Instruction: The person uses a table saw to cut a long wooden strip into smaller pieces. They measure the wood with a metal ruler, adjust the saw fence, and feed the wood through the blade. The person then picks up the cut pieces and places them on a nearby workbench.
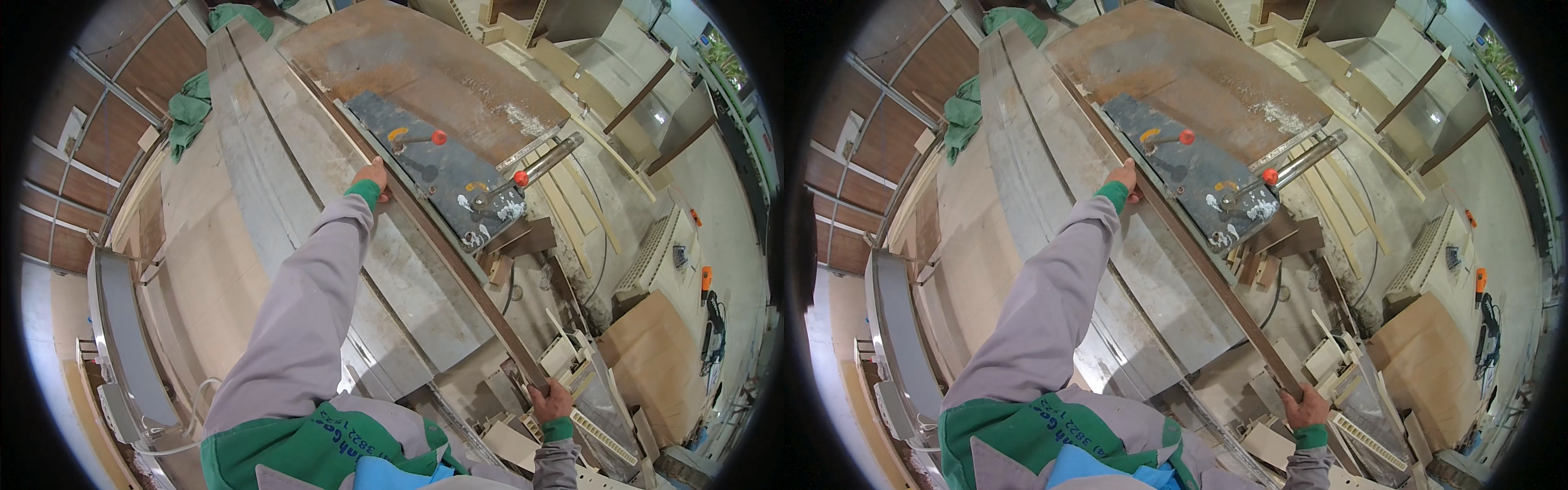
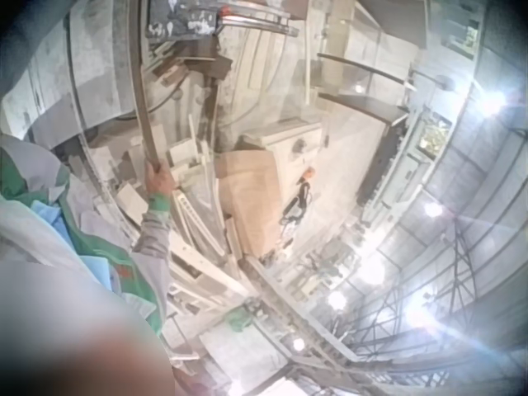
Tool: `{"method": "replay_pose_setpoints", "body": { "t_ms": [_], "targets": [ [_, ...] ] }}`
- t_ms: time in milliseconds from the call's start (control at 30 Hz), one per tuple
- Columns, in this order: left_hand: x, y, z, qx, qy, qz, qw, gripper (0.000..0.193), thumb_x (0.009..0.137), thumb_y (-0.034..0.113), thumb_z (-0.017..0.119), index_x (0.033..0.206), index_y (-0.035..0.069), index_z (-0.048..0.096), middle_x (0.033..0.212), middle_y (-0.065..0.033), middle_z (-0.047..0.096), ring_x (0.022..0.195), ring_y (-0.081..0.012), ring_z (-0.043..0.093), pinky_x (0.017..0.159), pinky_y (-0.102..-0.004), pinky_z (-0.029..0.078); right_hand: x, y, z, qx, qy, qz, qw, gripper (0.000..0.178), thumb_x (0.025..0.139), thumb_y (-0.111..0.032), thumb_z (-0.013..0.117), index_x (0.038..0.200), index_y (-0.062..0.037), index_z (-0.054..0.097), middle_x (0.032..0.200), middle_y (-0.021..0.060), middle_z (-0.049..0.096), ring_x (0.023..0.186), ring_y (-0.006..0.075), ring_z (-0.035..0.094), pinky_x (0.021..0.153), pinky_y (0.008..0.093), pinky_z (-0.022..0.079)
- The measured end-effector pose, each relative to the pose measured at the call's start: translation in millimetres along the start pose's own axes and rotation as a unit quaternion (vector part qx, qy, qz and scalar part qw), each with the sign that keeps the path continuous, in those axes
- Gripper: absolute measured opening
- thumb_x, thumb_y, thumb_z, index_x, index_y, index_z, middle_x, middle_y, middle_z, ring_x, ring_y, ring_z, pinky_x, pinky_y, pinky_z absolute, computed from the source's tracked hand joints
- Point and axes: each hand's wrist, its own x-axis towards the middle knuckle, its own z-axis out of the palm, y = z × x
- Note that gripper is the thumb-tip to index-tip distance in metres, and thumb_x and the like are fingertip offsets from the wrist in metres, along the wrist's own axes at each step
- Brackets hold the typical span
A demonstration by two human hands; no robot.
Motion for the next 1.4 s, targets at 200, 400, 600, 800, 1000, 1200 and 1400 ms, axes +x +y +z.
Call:
{"method": "replay_pose_setpoints", "body": {
  "t_ms": [200, 400, 600, 800, 1000, 1200, 1400],
  "targets": [
    [15, -4, -1, 0.080, -0.029, 0.017, 0.996, 0.078, 0.109, 0.058, 0.023, 0.119, -0.007, 0.067, 0.106, -0.0247, 0.072, 0.069, -0.0315, 0.074, 0.063, -0.0406, 0.062, 4, -7, -1, -0.017, 0.015, -0.011, 1.000, 0.040, 0.080, -0.042, 0.084, 0.099, -0.0088, 0.070, 0.079, 0.0161, 0.072, 0.073, 0.0367, 0.072, 0.067, 0.0464, 0.056],
    [23, -12, 2, 0.172, 0.090, 0.117, 0.974, 0.078, 0.106, 0.059, 0.030, 0.124, -0.006, 0.068, 0.118, -0.0293, 0.070, 0.107, -0.0421, 0.070, 0.093, -0.0503, 0.056, 1, -14, -17, -0.023, 0.034, -0.027, 0.999, 0.037, 0.081, -0.041, 0.083, 0.096, -0.0095, 0.070, 0.076, 0.0153, 0.071, 0.070, 0.0379, 0.071, 0.065, 0.0475, 0.055],
    [-9, -11, 9, 0.077, 0.099, 0.102, 0.987, 0.076, 0.104, 0.060, 0.039, 0.124, -0.008, 0.067, 0.119, -0.0301, 0.070, 0.108, -0.0440, 0.069, 0.098, -0.0488, 0.053, -13, -14, -33, -0.036, 0.048, -0.024, 0.998, 0.036, 0.079, -0.040, 0.084, 0.093, -0.0092, 0.071, 0.076, 0.0160, 0.071, 0.070, 0.0370, 0.071, 0.065, 0.0466, 0.055],
    [-41, -14, 17, 0.027, 0.052, 0.097, 0.994, 0.073, 0.105, 0.058, 0.038, 0.125, -0.006, 0.067, 0.120, -0.0296, 0.069, 0.109, -0.0436, 0.068, 0.100, -0.0493, 0.051, -34, 4, -34, -0.045, 0.048, -0.017, 0.998, 0.035, 0.078, -0.038, 0.085, 0.092, -0.0083, 0.071, 0.075, 0.0151, 0.072, 0.069, 0.0357, 0.071, 0.066, 0.0450, 0.056],
    [-36, -38, 46, -0.026, 0.006, 0.068, 0.997, 0.074, 0.106, 0.057, 0.035, 0.125, -0.006, 0.067, 0.124, -0.0306, 0.067, 0.118, -0.0461, 0.063, 0.105, -0.0506, 0.046, -49, 34, -30, -0.050, 0.046, 0.020, 0.997, 0.039, 0.074, -0.039, 0.089, 0.092, -0.0084, 0.072, 0.074, 0.0133, 0.072, 0.068, 0.0326, 0.072, 0.065, 0.0430, 0.056],
    [-54, -58, 84, -0.007, 0.021, 0.076, 0.997, 0.075, 0.106, 0.057, 0.033, 0.125, -0.007, 0.067, 0.127, -0.0331, 0.064, 0.122, -0.0487, 0.059, 0.108, -0.0520, 0.043, -69, 86, -38, -0.040, 0.046, 0.046, 0.997, 0.042, 0.069, -0.039, 0.092, 0.096, -0.0110, 0.076, 0.077, 0.0110, 0.073, 0.070, 0.0301, 0.071, 0.066, 0.0425, 0.057],
    [-140, -80, 129, 0.062, 0.017, 0.121, 0.991, 0.074, 0.105, 0.056, 0.034, 0.122, -0.009, 0.067, 0.126, -0.0351, 0.064, 0.123, -0.0498, 0.058, 0.108, -0.0528, 0.042, -118, 146, -62, -0.052, 0.005, 0.122, 0.991, 0.040, 0.071, -0.030, 0.090, 0.102, -0.0087, 0.077, 0.085, 0.0115, 0.075, 0.075, 0.0297, 0.072, 0.072, 0.0422, 0.059]
  ]
}}
